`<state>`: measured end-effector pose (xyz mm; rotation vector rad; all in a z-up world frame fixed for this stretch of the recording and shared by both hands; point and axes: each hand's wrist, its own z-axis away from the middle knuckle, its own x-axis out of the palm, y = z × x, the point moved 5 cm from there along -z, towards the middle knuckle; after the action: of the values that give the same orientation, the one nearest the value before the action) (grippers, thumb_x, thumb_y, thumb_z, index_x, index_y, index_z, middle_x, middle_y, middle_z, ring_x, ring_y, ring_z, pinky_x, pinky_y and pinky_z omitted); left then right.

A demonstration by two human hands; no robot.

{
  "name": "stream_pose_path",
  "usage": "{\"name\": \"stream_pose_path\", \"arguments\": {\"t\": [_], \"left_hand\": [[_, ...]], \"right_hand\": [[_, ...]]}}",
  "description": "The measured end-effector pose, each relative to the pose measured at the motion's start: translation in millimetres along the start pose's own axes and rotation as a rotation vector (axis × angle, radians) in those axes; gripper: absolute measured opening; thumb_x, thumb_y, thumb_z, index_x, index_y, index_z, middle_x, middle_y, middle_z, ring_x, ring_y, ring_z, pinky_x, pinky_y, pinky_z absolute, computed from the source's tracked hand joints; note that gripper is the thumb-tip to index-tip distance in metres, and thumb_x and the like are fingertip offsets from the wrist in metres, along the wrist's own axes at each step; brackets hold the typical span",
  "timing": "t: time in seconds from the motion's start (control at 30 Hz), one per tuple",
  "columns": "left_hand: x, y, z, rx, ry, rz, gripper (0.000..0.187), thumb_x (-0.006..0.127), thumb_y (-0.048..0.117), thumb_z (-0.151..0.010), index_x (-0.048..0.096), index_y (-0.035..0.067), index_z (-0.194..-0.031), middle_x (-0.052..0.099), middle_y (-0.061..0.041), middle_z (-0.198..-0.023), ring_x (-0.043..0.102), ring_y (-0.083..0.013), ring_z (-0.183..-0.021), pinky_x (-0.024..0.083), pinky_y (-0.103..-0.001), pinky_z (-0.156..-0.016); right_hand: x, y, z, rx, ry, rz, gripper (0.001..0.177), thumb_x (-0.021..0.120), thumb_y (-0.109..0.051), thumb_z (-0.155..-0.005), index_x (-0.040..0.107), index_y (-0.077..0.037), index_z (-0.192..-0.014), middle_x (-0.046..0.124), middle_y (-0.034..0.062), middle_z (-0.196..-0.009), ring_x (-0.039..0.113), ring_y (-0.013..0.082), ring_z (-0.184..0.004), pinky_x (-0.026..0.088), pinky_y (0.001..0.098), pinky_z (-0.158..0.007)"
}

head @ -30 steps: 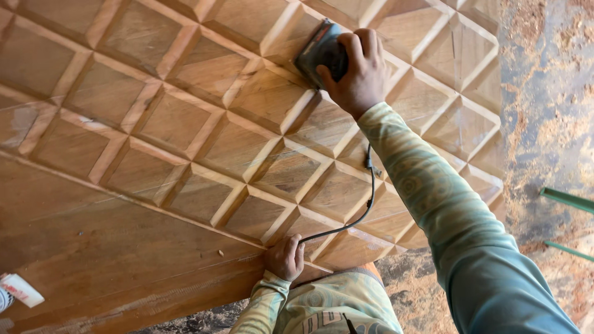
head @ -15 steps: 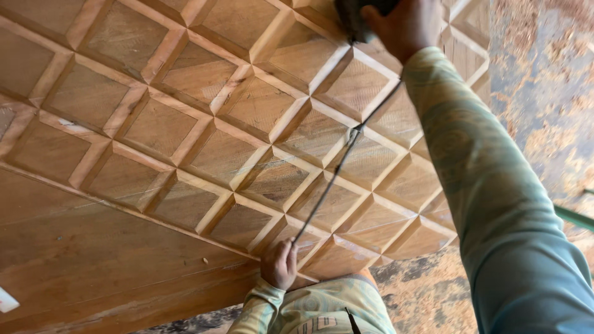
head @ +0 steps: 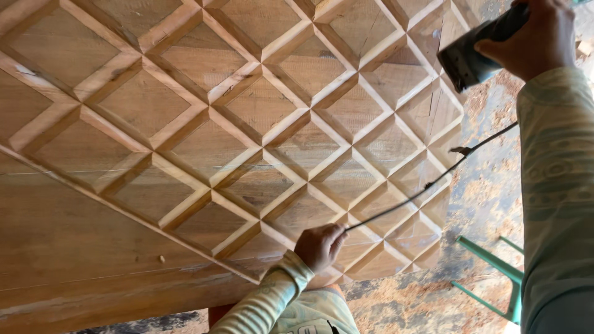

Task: The person uses an electric sander to smooth the surface of a large wooden panel featuring a geometric diamond pattern. The person systematically moves the sander across the raised ridges and flat surfaces of the wood, occasionally adjusting their grip and position to reach different sections of the panel.

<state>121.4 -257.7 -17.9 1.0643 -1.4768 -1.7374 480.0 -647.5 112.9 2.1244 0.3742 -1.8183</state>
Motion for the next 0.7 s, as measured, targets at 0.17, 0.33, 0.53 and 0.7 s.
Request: {"name": "stream_pose_path", "arguments": {"t": [0.17,0.33,0.53,0.7], "left_hand": [[9,-10,-16,0.019,0.085,-0.05,0.026,0.065,0.02,-0.101,0.073,-0.002,-0.112,0.078,-0.019,-0.093,0.075,-0.0266,-0.066,0.062,-0.035,-0.061],[36,-16,-25,-0.045,0.0,-0.014,0.026,0.063,0.021,-0.103,0.072,-0.002,-0.111,0.078,-0.018,-0.095,0.075,-0.0264,-0.069,0.063,-0.035,-0.063],[60,-13,-32,-0.219,-0.052,0.28,0.026,0.061,0.019,-0.107,0.073,-0.004,-0.11,0.075,-0.021,-0.094,0.074,-0.0231,-0.067,0.065,-0.033,-0.056],[70,3,-45,-0.167,-0.055,0.338,0.026,0.063,0.017,-0.104,0.073,-0.006,-0.112,0.076,-0.019,-0.086,0.071,-0.023,-0.062,0.061,-0.033,-0.055]], "right_hand": [[33,12,-4,0.109,-0.103,0.086,0.062,0.093,-0.031,-0.075,0.067,-0.003,-0.125,0.062,0.022,-0.12,0.061,0.04,-0.116,0.056,0.0522,-0.088],[55,9,-31,0.071,-0.084,-0.012,0.059,0.087,-0.026,-0.082,0.064,-0.004,-0.132,0.062,0.0191,-0.128,0.059,0.0376,-0.125,0.054,0.0512,-0.104],[59,-7,-75,0.008,-0.062,-0.068,0.056,0.087,-0.023,-0.08,0.065,-0.002,-0.128,0.064,0.0224,-0.125,0.062,0.0422,-0.12,0.055,0.0504,-0.098],[71,3,-84,0.11,-0.224,-0.092,0.048,0.088,-0.027,-0.086,0.07,-0.003,-0.123,0.07,0.0206,-0.104,0.068,0.0402,-0.091,0.056,0.0508,-0.078]]}}
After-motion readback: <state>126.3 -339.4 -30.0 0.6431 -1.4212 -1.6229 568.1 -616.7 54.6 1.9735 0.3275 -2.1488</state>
